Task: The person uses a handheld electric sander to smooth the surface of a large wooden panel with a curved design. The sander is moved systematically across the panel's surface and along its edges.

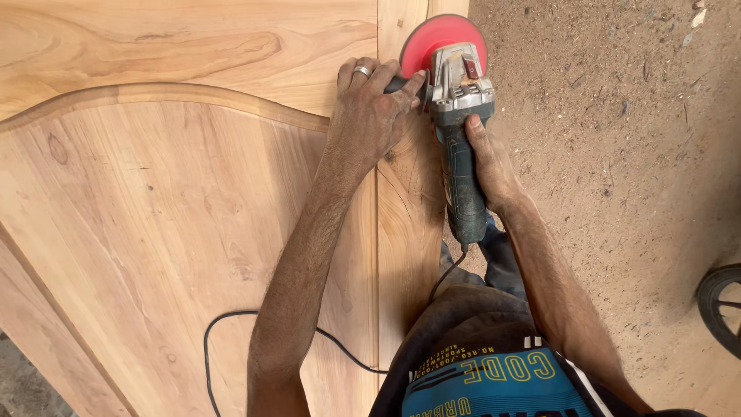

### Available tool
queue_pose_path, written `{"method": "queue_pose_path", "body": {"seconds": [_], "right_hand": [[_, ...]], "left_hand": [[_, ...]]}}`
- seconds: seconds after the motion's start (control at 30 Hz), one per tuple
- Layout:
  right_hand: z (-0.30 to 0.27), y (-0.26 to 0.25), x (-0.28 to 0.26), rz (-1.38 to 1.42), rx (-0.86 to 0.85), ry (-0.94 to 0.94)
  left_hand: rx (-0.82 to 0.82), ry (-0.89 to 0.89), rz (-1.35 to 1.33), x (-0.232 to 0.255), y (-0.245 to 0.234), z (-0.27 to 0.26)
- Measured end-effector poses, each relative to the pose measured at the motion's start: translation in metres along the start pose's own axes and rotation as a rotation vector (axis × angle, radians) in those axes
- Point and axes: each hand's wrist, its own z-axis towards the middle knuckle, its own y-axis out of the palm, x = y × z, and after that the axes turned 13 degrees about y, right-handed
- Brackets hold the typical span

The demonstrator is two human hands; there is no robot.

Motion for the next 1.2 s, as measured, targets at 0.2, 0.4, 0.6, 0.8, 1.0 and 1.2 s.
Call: {"method": "queue_pose_path", "body": {"seconds": [0.2,0.4,0.6,0.8,1.0,1.2], "right_hand": [[-0.008,-0.004,0.031,-0.102,-0.007,0.036],[-0.014,-0.009,0.082,-0.177,-0.042,0.116],[-0.043,-0.009,0.133,-0.204,-0.136,-0.010],[-0.040,-0.010,0.107,-0.298,-0.122,-0.133],[0.024,-0.006,0.010,-0.086,-0.016,0.070],[0.068,0.029,-0.072,0.003,-0.086,-0.051]], "left_hand": [[-0.055,-0.062,-0.069,0.024,-0.013,-0.022],[-0.099,-0.116,-0.100,0.052,-0.009,-0.058],[-0.055,-0.183,-0.159,0.100,-0.008,-0.111],[0.126,-0.265,-0.059,0.116,-0.015,-0.102],[0.079,-0.078,-0.032,-0.003,-0.005,-0.020],[0.200,-0.002,0.065,-0.081,-0.030,0.035]]}}
